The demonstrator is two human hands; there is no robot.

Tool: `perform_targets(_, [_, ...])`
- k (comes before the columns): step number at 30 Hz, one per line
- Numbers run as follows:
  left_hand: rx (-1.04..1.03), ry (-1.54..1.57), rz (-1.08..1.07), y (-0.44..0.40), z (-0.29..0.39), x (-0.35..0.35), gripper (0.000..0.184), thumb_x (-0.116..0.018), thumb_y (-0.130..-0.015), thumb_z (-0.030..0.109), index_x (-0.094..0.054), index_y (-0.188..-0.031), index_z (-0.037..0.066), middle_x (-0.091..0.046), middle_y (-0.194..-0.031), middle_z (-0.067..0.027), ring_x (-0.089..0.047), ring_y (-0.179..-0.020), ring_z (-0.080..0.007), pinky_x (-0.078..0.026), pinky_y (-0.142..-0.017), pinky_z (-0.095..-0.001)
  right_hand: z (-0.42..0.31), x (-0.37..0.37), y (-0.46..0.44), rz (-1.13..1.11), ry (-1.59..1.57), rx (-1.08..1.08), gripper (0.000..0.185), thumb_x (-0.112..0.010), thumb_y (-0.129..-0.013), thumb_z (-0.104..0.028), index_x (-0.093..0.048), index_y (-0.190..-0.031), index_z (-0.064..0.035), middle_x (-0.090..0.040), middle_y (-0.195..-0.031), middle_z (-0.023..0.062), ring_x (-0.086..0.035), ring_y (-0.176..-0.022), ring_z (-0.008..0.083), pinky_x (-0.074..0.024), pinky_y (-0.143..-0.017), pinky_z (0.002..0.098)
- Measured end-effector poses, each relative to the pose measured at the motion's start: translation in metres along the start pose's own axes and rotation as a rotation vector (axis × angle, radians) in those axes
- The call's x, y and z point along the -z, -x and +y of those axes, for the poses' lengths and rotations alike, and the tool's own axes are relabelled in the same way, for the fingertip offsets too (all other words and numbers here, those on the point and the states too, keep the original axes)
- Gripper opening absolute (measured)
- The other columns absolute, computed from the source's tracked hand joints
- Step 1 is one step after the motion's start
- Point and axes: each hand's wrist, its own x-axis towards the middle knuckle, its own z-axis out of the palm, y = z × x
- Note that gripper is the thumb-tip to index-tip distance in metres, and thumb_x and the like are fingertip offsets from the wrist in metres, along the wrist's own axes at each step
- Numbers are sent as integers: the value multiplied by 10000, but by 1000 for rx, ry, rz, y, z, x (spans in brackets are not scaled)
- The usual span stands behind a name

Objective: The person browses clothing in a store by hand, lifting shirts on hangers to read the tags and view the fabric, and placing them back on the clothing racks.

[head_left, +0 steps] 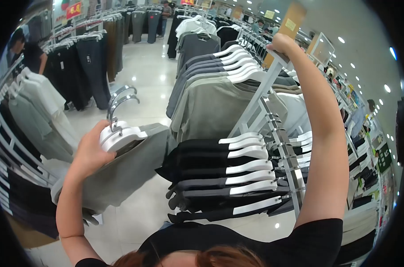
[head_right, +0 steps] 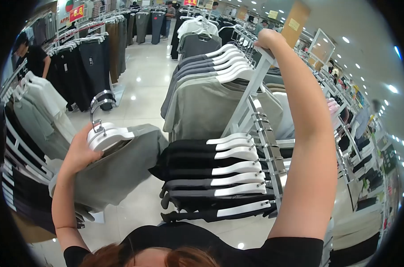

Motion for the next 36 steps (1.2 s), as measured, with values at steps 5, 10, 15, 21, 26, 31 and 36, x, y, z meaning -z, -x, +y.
perform_targets(5, [-146, -136, -31, -69, 15, -16, 578, -629, -565, 93, -503, -1126, 33, -590, -838, -175, -570, -771, -292, -439, -747, -312, -11, -29, -56, 72, -27, -114, 374, -683, -751, -328, -645, -937, -6, -620, -1004, 193, -603, -940, 326, -477, -792, 386])
perform_targets(10, [-339, 57, -252, -130, 41, -50, 573, -673, -553, 83, -515, -1099, 7, -611, -865, -129, -583, -783, -222, -449, -744, -309, -21, -54, -84, 69, -86, -137, 357, -651, -753, -292, -643, -1031, -69, -599, -1108, 145, -571, -1035, 311, -463, -871, 401])
perform_targets(15, [-259, 238, -675, -184, 84, -79, 505, -724, -543, 75, -564, -1019, 17, -613, -869, -80, -570, -802, -160, -453, -732, -292, 1, -15, -65, -184, -138, -60, 539, -534, -820, -526, -620, -1066, -54, -635, -961, 180, -622, -892, 279, -490, -802, 358])
perform_targets(21, [-608, -56, -427, -268, 138, -139, 514, -738, -473, 127, -588, -943, -19, -625, -841, -115, -586, -766, -212, -459, -722, -307, 79, 65, 29, 273, -86, 396, 576, -532, -867, -403, -370, -1346, -127, -594, -1005, 151, -595, -935, 227, -463, -833, 336])
perform_targets(26, [-496, 135, -580, -301, 192, -146, 486, -725, -513, 69, -591, -975, 1, -618, -837, -95, -574, -751, -199, -463, -639, -322, 54, 100, 236, 103, -291, 165, 598, -625, -783, -343, -421, -1325, -194, -604, -967, 117, -560, -940, 208, -436, -858, 362])
perform_targets(31, [-419, 169, -657, -331, 222, -211, 478, -727, -543, 60, -588, -998, 17, -604, -865, -109, -572, -746, -214, -472, -621, -353, 45, 81, 346, 41, -304, -36, 708, -695, -681, -310, -424, -1305, -114, -604, -1030, 95, -558, -954, 244, -381, -907, 363])
perform_targets(36, [-509, 335, -477, -359, 168, -294, 681, -760, -576, 111, -468, -1184, 21, -574, -1034, -161, -565, -900, -263, -462, -778, -432, 35, 71, 432, -82, -289, -135, 751, -700, -643, -361, -435, -1274, -52, -588, -1104, 112, -552, -1019, 275, -273, -987, 481])
